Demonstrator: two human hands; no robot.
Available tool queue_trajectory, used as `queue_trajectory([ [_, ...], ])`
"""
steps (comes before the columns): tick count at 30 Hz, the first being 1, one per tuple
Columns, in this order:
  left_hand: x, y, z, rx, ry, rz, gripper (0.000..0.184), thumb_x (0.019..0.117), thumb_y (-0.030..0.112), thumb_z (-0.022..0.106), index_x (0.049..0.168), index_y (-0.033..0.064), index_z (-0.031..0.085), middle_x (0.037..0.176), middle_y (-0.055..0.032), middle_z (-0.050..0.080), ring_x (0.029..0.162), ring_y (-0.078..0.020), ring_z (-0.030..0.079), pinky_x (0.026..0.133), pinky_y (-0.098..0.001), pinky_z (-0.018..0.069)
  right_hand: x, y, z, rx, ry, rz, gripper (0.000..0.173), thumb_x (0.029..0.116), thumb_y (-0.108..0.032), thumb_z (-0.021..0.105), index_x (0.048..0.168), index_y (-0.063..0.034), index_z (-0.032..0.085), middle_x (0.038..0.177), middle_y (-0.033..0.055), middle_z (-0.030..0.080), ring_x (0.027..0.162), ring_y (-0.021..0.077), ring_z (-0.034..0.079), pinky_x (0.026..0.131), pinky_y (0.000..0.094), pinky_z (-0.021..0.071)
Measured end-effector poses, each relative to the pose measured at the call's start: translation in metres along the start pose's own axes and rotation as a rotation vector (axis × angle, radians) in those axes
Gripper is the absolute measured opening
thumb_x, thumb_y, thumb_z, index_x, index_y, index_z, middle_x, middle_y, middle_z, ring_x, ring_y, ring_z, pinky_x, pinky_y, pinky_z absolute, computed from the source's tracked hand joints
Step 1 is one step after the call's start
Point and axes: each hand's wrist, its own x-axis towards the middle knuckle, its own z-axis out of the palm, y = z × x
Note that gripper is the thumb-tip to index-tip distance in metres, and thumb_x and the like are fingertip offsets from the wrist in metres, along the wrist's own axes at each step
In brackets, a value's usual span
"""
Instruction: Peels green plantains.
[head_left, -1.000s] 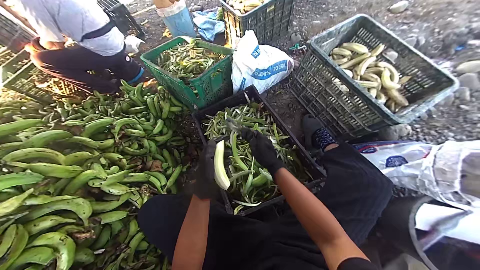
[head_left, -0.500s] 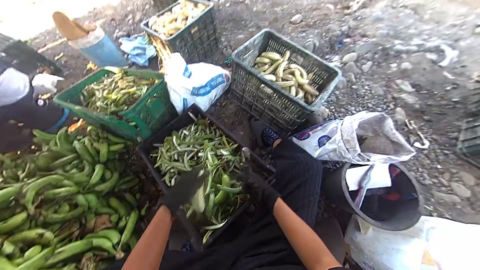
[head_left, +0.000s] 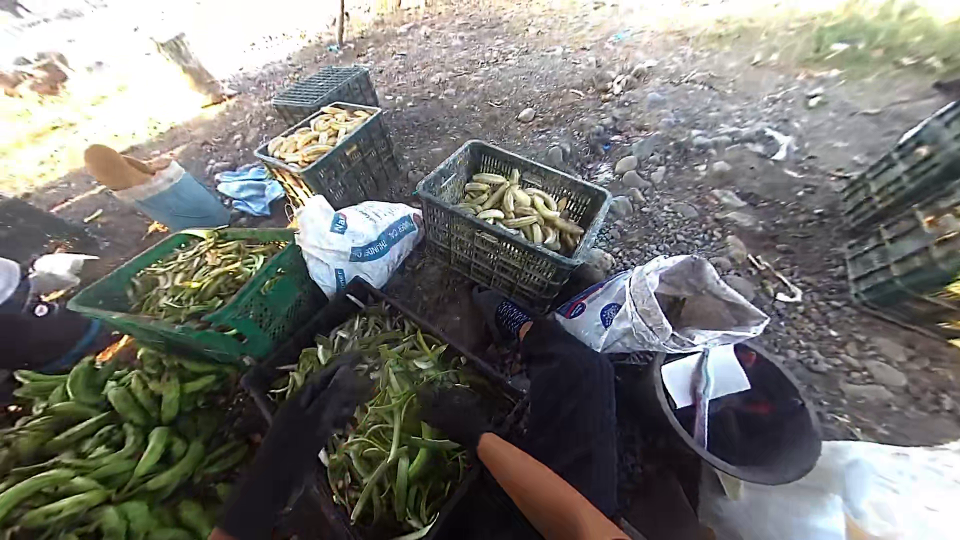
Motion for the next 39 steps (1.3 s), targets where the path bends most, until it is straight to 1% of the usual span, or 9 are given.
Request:
queue_trajectory([
  [9,-0.07,-0.143,-0.01,-0.349,0.311,-0.22,0.048,0.1096,0.035,0.029,0.131,0.0,0.054,0.098,-0.0061,0.069,0.084,-0.0128,0.07,0.078,-0.0332,0.0606,0.009,-0.029,0.035,-0.26,-0.079,0.098,0.049,0.0992,-0.045,0.058,0.125,-0.0036,0.064,0.126,0.0217,0.066,0.12,0.0389,0.062,0.097,0.0632,0.0489],
  [15,-0.061,-0.156,0.008,0.049,0.226,-0.287,0.05,0.1096,0.038,0.038,0.135,-0.0001,0.059,0.119,-0.02,0.069,0.106,-0.0296,0.068,0.096,-0.0511,0.0544,-0.01,-0.06,0.005,-0.429,0.11,-0.056,0.067,0.1023,-0.065,0.037,0.115,-0.0076,0.069,0.12,0.0176,0.068,0.115,0.0358,0.065,0.095,0.06,0.0507],
  [19,-0.056,-0.125,0.037,-0.25,0.065,-0.399,0.053,0.1106,0.041,0.037,0.141,-0.0002,0.053,0.115,-0.02,0.068,0.098,-0.027,0.068,0.087,-0.0455,0.0562,-0.032,-0.09,-0.005,-0.426,0.457,-0.277,0.05,0.1,-0.046,0.056,0.128,-0.0069,0.069,0.127,0.0193,0.067,0.112,0.0374,0.067,0.094,0.0572,0.0529],
  [22,-0.044,-0.117,0.052,-0.65,0.043,-0.405,0.059,0.1106,0.046,0.031,0.15,0.0029,0.039,0.124,-0.0193,0.064,0.106,-0.0275,0.067,0.088,-0.0451,0.0564,-0.041,-0.101,0.008,-0.019,0.737,-0.479,0.039,0.0955,-0.03,0.068,0.116,0.0034,0.072,0.111,0.0204,0.072,0.1,0.0324,0.071,0.09,0.0512,0.0571],
  [25,-0.036,-0.111,0.059,-0.986,0.178,-0.238,0.055,0.1111,0.043,0.031,0.152,0.0061,0.033,0.131,-0.0173,0.061,0.112,-0.0269,0.066,0.089,-0.0448,0.0589,-0.059,-0.114,0.032,0.461,0.59,-0.267,0.033,0.0953,-0.025,0.073,0.111,0.0038,0.068,0.086,0.0105,0.068,0.074,0.0161,0.064,0.07,0.037,0.0555],
  [28,-0.027,-0.119,0.053,-1.126,0.421,-0.129,0.039,0.1108,0.027,0.041,0.139,0.0001,0.048,0.11,-0.0133,0.067,0.095,-0.0206,0.068,0.083,-0.0386,0.0597,-0.059,-0.1,0.063,0.727,0.387,-0.279,0.025,0.0967,-0.016,0.07,0.113,0.0029,0.067,0.08,0.0061,0.069,0.056,0.0112,0.06,0.051,0.0289,0.0539],
  [32,-0.029,-0.132,0.033,-0.753,0.738,-0.082,0.052,0.1005,0.015,0.061,0.146,-0.0026,0.043,0.127,-0.0151,0.063,0.111,-0.0156,0.064,0.096,-0.0327,0.055,-0.062,-0.073,0.069,0.682,0.134,-0.223,0.047,0.1045,-0.027,0.056,0.142,0.0008,0.05,0.101,0.0095,0.069,0.067,0.0123,0.064,0.056,0.0278,0.055],
  [35,-0.029,-0.132,0.018,-0.465,0.869,-0.097,0.054,0.0968,0.021,0.068,0.144,0.0021,0.048,0.131,-0.0143,0.062,0.116,-0.0147,0.062,0.1,-0.033,0.0518,-0.074,-0.055,0.076,0.575,-0.103,-0.188,0.055,0.1116,-0.039,0.027,0.143,0.0008,0.048,0.072,0.0023,0.063,0.057,0.011,0.06,0.053,0.0276,0.0534],
  [39,-0.027,-0.131,0.019,-0.392,0.906,0.031,0.049,0.0954,0.014,0.069,0.139,0.0008,0.051,0.128,-0.0107,0.064,0.109,-0.0096,0.064,0.095,-0.0288,0.0533,-0.08,-0.066,0.081,0.554,-0.215,-0.291,0.06,0.1102,-0.043,0.027,0.134,0.0062,0.051,0.064,0.0007,0.061,0.05,0.0118,0.058,0.049,0.0296,0.0541],
])
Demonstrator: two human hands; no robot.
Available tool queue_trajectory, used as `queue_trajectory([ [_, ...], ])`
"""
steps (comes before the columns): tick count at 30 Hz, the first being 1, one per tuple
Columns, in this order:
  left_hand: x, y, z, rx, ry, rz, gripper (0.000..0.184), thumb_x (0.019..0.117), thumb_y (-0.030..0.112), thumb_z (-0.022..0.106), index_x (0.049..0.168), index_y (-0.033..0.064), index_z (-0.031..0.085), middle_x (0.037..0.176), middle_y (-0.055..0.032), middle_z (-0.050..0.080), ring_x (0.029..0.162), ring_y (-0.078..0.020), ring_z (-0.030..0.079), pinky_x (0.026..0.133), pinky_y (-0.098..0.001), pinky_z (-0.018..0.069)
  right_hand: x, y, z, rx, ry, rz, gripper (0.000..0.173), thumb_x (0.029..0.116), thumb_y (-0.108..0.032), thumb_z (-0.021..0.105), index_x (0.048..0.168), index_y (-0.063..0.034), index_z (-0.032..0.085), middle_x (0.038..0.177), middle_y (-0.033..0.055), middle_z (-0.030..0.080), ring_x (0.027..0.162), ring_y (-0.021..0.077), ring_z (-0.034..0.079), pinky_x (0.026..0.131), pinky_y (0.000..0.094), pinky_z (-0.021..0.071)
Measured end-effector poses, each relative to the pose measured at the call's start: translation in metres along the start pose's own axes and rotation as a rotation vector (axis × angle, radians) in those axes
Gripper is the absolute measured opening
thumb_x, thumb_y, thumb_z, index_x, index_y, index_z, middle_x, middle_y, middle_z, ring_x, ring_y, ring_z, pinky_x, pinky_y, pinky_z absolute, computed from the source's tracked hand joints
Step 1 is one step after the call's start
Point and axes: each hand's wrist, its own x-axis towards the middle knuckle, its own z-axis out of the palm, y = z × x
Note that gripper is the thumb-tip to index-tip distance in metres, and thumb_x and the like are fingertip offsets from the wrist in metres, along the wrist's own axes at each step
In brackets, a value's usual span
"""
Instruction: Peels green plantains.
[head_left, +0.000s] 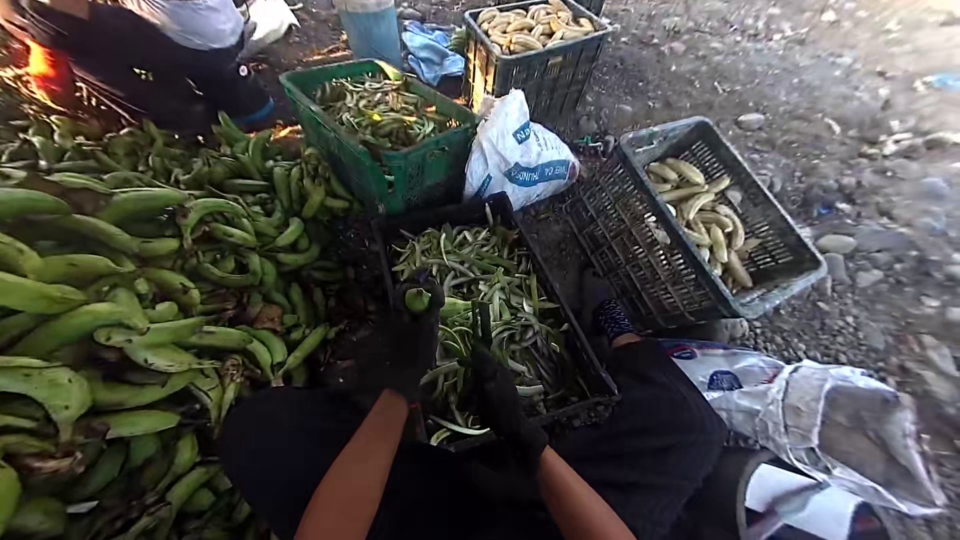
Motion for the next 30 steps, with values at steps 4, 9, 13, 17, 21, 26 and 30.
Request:
queue_trajectory([
  [4,-0.002,-0.008,0.001,-0.115,-0.04,0.19,0.043,0.0941,0.011,0.065,0.13,-0.0053,0.048,0.133,-0.0123,0.06,0.112,-0.0093,0.063,0.094,-0.0282,0.0545,-0.009,-0.081,0.014,0.087,0.086,-0.409,0.067,0.1035,-0.059,0.038,0.117,0.0051,0.053,0.065,-0.0062,0.066,0.049,0.0032,0.058,0.043,0.0201,0.0478],
  [9,-0.013,-0.009,0.01,-0.113,-0.099,0.301,0.038,0.0955,0.014,0.067,0.125,-0.0064,0.053,0.131,-0.0114,0.064,0.117,-0.0113,0.064,0.099,-0.0313,0.0551,0.001,-0.051,0.009,-0.162,0.225,-0.32,0.047,0.1081,-0.033,0.035,0.119,0.0058,0.059,0.069,0.0012,0.065,0.055,0.01,0.06,0.052,0.0292,0.0531],
  [13,-0.002,0.003,0.012,-0.209,-0.028,0.276,0.042,0.0921,0.008,0.067,0.126,-0.01,0.052,0.118,-0.0115,0.066,0.106,-0.0126,0.067,0.095,-0.0314,0.0571,-0.007,0.061,-0.003,-0.319,0.046,0.216,0.048,0.1113,-0.029,0.034,0.144,0.0016,0.049,0.106,0.0179,0.067,0.083,0.0226,0.067,0.077,0.043,0.0581],
  [17,0.008,0.013,-0.003,-0.241,-0.071,-0.032,0.048,0.1044,0.019,0.052,0.149,0.0038,0.04,0.115,-0.0084,0.067,0.096,-0.0127,0.069,0.087,-0.0329,0.0594,-0.001,0.035,-0.01,-0.192,0.131,0.177,0.058,0.111,-0.045,0.028,0.138,0.0001,0.051,0.085,0.0094,0.068,0.067,0.0177,0.066,0.063,0.0379,0.0587],
  [21,0.011,0.006,-0.008,-0.382,-0.215,-0.177,0.061,0.1082,0.052,0.015,0.142,0.0122,0.047,0.086,-0.001,0.068,0.071,-0.0104,0.066,0.067,-0.0297,0.0591,0.032,-0.01,-0.035,-0.466,0.046,-0.214,0.073,0.1021,-0.06,0.036,0.149,-0.0058,0.051,0.131,0.0141,0.065,0.118,0.02,0.062,0.102,0.0454,0.0496],
  [26,0.009,0.004,-0.018,-0.388,-0.25,-0.273,0.063,0.1087,0.054,0.014,0.136,0.0143,0.055,0.092,-0.0032,0.068,0.074,-0.0111,0.065,0.066,-0.0299,0.0581,0.027,-0.044,-0.035,-1.032,-0.084,-0.18,0.07,0.0938,-0.073,0.039,0.155,-0.04,0.044,0.137,0.0242,0.058,0.126,0.0474,0.053,0.093,0.0679,0.0438],
  [30,0.01,0.009,-0.016,-0.383,-0.223,-0.298,0.067,0.1083,0.055,0.011,0.137,0.0159,0.057,0.084,-0.0041,0.069,0.065,-0.0117,0.064,0.058,-0.0284,0.0574,0.019,-0.04,-0.026,-1.021,0.078,-0.217,0.064,0.0941,-0.071,0.035,0.141,-0.0378,0.062,0.127,0.0224,0.065,0.12,0.0482,0.056,0.092,0.0701,0.0411],
])
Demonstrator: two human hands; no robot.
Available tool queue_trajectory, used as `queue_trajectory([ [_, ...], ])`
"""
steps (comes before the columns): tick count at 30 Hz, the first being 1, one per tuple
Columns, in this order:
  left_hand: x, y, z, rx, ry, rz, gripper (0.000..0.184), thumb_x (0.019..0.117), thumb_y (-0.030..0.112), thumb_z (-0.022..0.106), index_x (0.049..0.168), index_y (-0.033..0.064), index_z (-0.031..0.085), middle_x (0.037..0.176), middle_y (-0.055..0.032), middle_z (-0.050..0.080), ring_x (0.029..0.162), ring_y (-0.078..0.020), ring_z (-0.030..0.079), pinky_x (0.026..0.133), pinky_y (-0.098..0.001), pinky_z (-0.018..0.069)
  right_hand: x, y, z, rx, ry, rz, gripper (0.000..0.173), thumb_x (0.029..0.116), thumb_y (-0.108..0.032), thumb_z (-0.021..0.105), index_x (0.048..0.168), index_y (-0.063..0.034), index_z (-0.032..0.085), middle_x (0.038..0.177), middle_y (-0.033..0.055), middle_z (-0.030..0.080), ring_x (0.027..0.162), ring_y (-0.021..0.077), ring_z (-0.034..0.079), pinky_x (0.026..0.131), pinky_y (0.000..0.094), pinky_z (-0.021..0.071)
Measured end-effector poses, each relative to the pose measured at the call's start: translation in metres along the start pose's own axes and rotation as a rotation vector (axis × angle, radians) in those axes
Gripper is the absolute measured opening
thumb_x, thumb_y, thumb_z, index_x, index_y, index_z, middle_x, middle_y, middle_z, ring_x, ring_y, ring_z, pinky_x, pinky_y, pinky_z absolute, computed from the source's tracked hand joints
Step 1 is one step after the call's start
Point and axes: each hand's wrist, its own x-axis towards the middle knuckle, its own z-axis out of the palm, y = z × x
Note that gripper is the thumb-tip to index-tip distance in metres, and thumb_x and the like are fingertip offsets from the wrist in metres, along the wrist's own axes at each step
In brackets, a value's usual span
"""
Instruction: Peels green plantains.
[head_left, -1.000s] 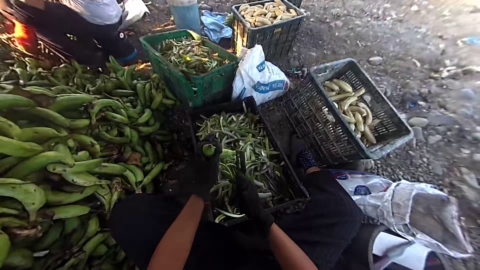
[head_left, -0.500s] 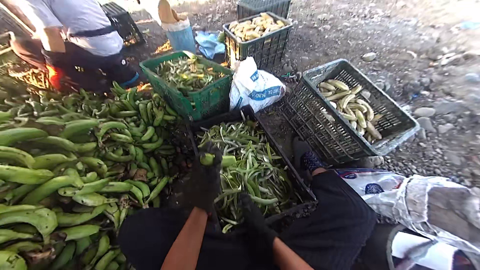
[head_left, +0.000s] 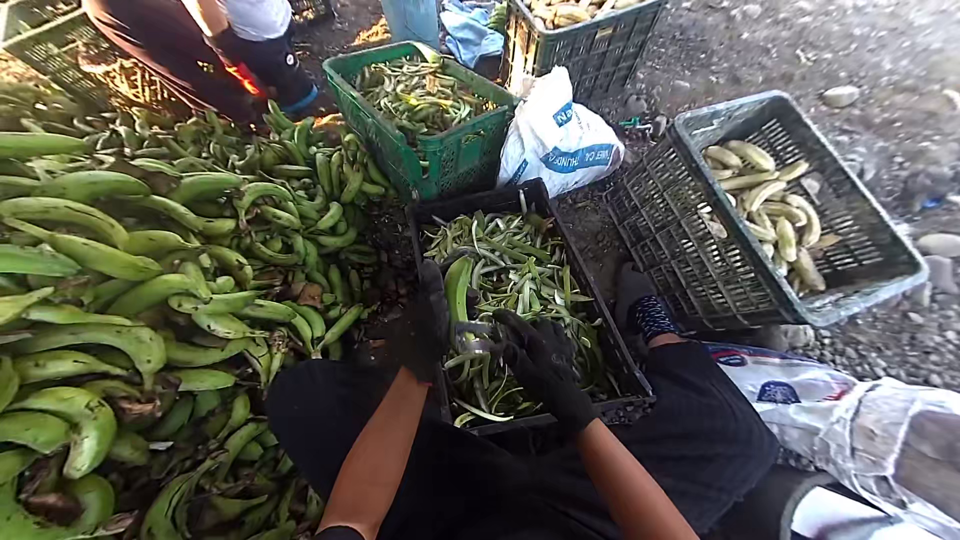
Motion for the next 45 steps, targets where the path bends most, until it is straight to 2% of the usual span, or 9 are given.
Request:
queue_trajectory([
  [3,-0.008,-0.007,0.004,0.167,0.034,-0.064,0.063,0.1099,0.05,0.014,0.139,0.0114,0.055,0.109,-0.0083,0.067,0.092,-0.0141,0.064,0.082,-0.0359,0.056,0.03,-0.006,0.012,-0.003,0.086,0.204,0.053,0.0967,-0.061,0.047,0.14,-0.0349,0.063,0.126,0.024,0.065,0.119,0.0481,0.057,0.091,0.0694,0.0431],
  [8,-0.019,-0.008,0.011,0.03,-0.022,-0.163,0.054,0.1115,0.043,0.019,0.13,0.0044,0.052,0.081,-0.008,0.065,0.064,-0.015,0.065,0.058,-0.0304,0.0585,0.07,-0.011,-0.006,0.124,0.169,0.315,0.053,0.1032,-0.059,0.041,0.144,-0.0285,0.058,0.122,0.0218,0.066,0.114,0.0451,0.06,0.086,0.0687,0.0455],
  [16,0.007,-0.005,-0.021,0.161,-0.002,0.121,0.056,0.1096,0.045,0.018,0.153,0.0183,0.041,0.106,-0.0052,0.068,0.083,-0.0124,0.065,0.076,-0.0328,0.0568,-0.003,-0.019,0.012,0.032,-0.01,0.128,0.068,0.0946,-0.073,0.033,0.139,-0.0333,0.065,0.126,0.0189,0.066,0.122,0.0442,0.056,0.095,0.0674,0.0426],
  [22,-0.02,-0.011,0.013,0.214,-0.14,-0.115,0.051,0.1107,0.031,0.018,0.132,0.0017,0.054,0.08,-0.0051,0.065,0.065,-0.0119,0.062,0.062,-0.0286,0.0567,0.069,-0.009,-0.01,0.064,0.174,0.268,0.058,0.1014,-0.067,0.038,0.148,-0.0355,0.053,0.135,0.023,0.059,0.124,0.0489,0.052,0.088,0.0722,0.0424],
  [26,0.001,-0.004,-0.015,0.345,0.103,0.161,0.052,0.111,0.035,0.02,0.151,0.0123,0.044,0.123,-0.0063,0.066,0.1,-0.0115,0.064,0.089,-0.0344,0.0546,0.033,-0.018,-0.008,0.045,0.039,0.096,0.059,0.0967,-0.073,0.038,0.126,-0.0319,0.07,0.104,0.0109,0.072,0.101,0.0362,0.066,0.081,0.0644,0.0495],
  [32,-0.006,-0.011,-0.006,0.248,-0.118,0.021,0.052,0.1119,0.035,0.018,0.144,0.009,0.049,0.115,-0.0075,0.066,0.09,-0.0123,0.064,0.079,-0.0332,0.0564,0.042,-0.013,0.013,-0.011,0.068,0.241,0.049,0.1013,-0.056,0.047,0.14,-0.0311,0.063,0.127,0.0245,0.064,0.122,0.0494,0.055,0.091,0.0701,0.0434],
  [35,-0.013,-0.009,0.011,0.259,-0.131,-0.057,0.048,0.1095,0.028,0.019,0.127,0.0016,0.055,0.08,-0.0053,0.065,0.065,-0.0124,0.064,0.063,-0.03,0.0578,0.072,-0.004,-0.006,0.005,0.141,0.269,0.052,0.1036,-0.057,0.043,0.147,-0.0322,0.054,0.133,0.0238,0.06,0.122,0.0482,0.054,0.087,0.071,0.0444],
  [41,0.016,-0.008,-0.007,-0.132,0.253,0.116,0.054,0.1106,0.043,0.012,0.15,0.0182,0.04,0.104,-0.003,0.068,0.083,-0.0134,0.068,0.075,-0.033,0.0588,0.014,-0.015,0.008,-0.003,0.021,0.154,0.06,0.0971,-0.068,0.038,0.141,-0.0347,0.063,0.126,0.0199,0.067,0.122,0.0454,0.057,0.094,0.0681,0.0435],
  [45,0.005,-0.012,-0.004,0.119,-0.031,-0.027,0.051,0.1112,0.04,0.018,0.146,0.014,0.046,0.103,-0.0046,0.067,0.082,-0.0118,0.065,0.073,-0.0307,0.058,0.024,-0.008,0.018,-0.023,0.106,0.183,0.051,0.1012,-0.058,0.042,0.138,-0.0302,0.066,0.122,0.0239,0.067,0.117,0.0493,0.059,0.092,0.0703,0.0435],
])
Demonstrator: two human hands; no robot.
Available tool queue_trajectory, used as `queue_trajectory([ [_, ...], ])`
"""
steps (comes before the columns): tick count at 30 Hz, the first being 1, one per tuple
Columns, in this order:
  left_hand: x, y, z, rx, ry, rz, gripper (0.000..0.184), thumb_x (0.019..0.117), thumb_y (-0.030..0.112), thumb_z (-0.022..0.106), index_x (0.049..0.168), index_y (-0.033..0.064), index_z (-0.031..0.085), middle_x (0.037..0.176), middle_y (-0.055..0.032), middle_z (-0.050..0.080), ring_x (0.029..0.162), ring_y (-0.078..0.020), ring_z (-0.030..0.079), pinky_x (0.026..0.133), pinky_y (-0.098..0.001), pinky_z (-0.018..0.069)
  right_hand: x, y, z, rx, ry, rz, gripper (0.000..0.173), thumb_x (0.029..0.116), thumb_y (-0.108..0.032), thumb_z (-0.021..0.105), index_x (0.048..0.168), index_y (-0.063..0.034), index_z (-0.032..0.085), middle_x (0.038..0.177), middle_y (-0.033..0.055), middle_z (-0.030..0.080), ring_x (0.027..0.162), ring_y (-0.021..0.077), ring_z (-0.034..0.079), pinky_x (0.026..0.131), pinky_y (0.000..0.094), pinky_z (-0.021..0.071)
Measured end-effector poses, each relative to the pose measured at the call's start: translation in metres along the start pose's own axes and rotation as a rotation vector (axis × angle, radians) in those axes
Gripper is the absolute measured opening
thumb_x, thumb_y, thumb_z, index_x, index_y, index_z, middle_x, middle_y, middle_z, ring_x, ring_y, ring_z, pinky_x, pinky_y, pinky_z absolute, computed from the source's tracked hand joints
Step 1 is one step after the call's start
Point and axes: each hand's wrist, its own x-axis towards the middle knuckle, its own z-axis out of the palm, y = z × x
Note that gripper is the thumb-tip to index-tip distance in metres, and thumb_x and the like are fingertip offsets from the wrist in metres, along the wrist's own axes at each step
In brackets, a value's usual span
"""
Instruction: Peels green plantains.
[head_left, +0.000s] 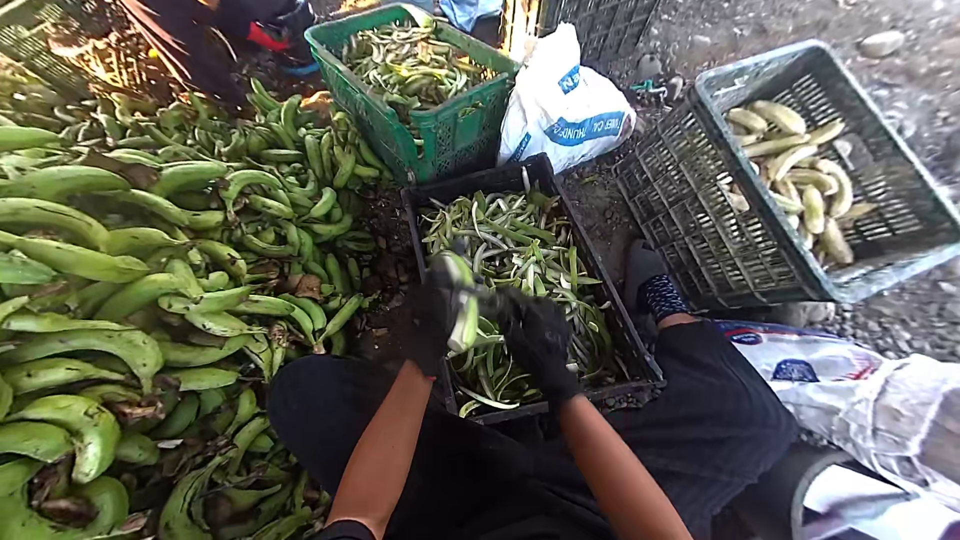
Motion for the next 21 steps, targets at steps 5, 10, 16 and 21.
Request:
queue_trajectory([
  [5,-0.017,0.012,0.016,0.36,-0.117,-0.156,0.047,0.1129,0.026,0.022,0.135,0.0018,0.056,0.109,-0.014,0.067,0.094,-0.0158,0.065,0.086,-0.0348,0.0553,0.045,0.013,-0.015,0.133,-0.044,0.086,0.058,0.1023,-0.066,0.038,0.136,-0.0257,0.064,0.117,0.0191,0.067,0.112,0.0422,0.062,0.087,0.068,0.0465],
  [10,-0.001,-0.007,0.002,-0.339,0.219,-0.016,0.057,0.1083,0.055,0.017,0.142,0.0183,0.045,0.109,-0.0043,0.067,0.091,-0.0142,0.067,0.078,-0.0354,0.0579,-0.018,0.007,0.017,0.051,0.107,-0.08,0.062,0.0977,-0.067,0.038,0.137,-0.0283,0.067,0.121,0.023,0.068,0.116,0.0479,0.061,0.093,0.0704,0.0438],
  [16,-0.014,-0.007,-0.003,0.037,0.068,-0.04,0.064,0.1061,0.061,0.015,0.151,0.0253,0.042,0.126,-0.0035,0.065,0.102,-0.0145,0.066,0.086,-0.0381,0.0563,-0.01,0.006,0.01,-0.013,0.139,-0.035,0.053,0.0997,-0.061,0.043,0.138,-0.0335,0.065,0.122,0.0234,0.067,0.114,0.0491,0.06,0.086,0.0694,0.044],
  [21,-0.018,0.013,0.013,0.484,-0.315,-0.023,0.053,0.1113,0.036,0.022,0.132,0.0018,0.057,0.108,-0.0149,0.067,0.094,-0.0207,0.064,0.086,-0.0416,0.054,0.035,0.007,-0.039,0.178,-0.119,0.011,0.058,0.1041,-0.064,0.034,0.12,-0.0227,0.071,0.101,0.0137,0.072,0.097,0.0368,0.067,0.077,0.0667,0.0471],
])
